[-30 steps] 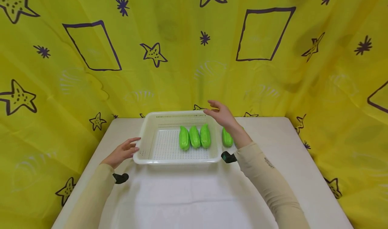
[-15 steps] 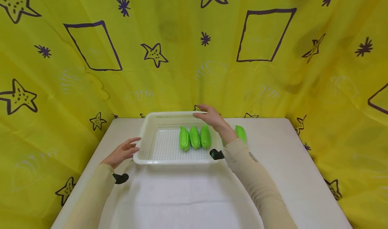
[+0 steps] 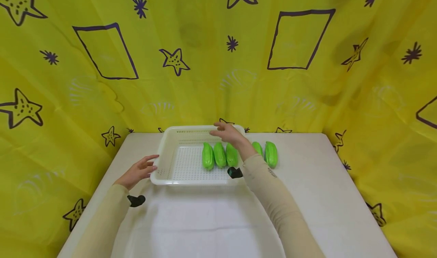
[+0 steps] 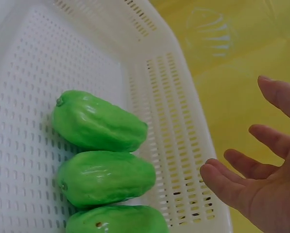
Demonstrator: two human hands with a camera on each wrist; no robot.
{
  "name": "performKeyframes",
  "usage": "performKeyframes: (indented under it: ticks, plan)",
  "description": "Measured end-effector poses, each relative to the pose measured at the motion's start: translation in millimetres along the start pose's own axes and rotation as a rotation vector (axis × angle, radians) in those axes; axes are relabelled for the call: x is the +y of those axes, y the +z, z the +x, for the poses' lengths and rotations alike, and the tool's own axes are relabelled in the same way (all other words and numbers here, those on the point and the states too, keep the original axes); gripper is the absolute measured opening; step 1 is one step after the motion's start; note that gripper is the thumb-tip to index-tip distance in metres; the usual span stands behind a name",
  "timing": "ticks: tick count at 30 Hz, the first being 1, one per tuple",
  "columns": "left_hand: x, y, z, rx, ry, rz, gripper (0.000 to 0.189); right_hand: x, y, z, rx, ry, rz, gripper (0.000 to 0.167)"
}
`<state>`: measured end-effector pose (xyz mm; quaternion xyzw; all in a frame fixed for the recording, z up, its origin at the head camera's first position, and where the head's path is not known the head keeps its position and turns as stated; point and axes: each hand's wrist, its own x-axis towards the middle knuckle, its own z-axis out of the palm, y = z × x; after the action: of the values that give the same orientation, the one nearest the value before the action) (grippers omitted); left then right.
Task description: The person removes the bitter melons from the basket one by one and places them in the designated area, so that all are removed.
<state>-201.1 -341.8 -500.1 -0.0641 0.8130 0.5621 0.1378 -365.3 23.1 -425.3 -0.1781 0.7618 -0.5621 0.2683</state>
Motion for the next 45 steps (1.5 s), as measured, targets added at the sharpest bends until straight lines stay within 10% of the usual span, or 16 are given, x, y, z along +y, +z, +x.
performKeyframes:
  ticks: [45]
  plan:
    - [0.2,0.0,-1.0,-0.002,0.019,0.007,0.068,25.9,38.4,16.4,-0.132,0.147,-0.065,0.067]
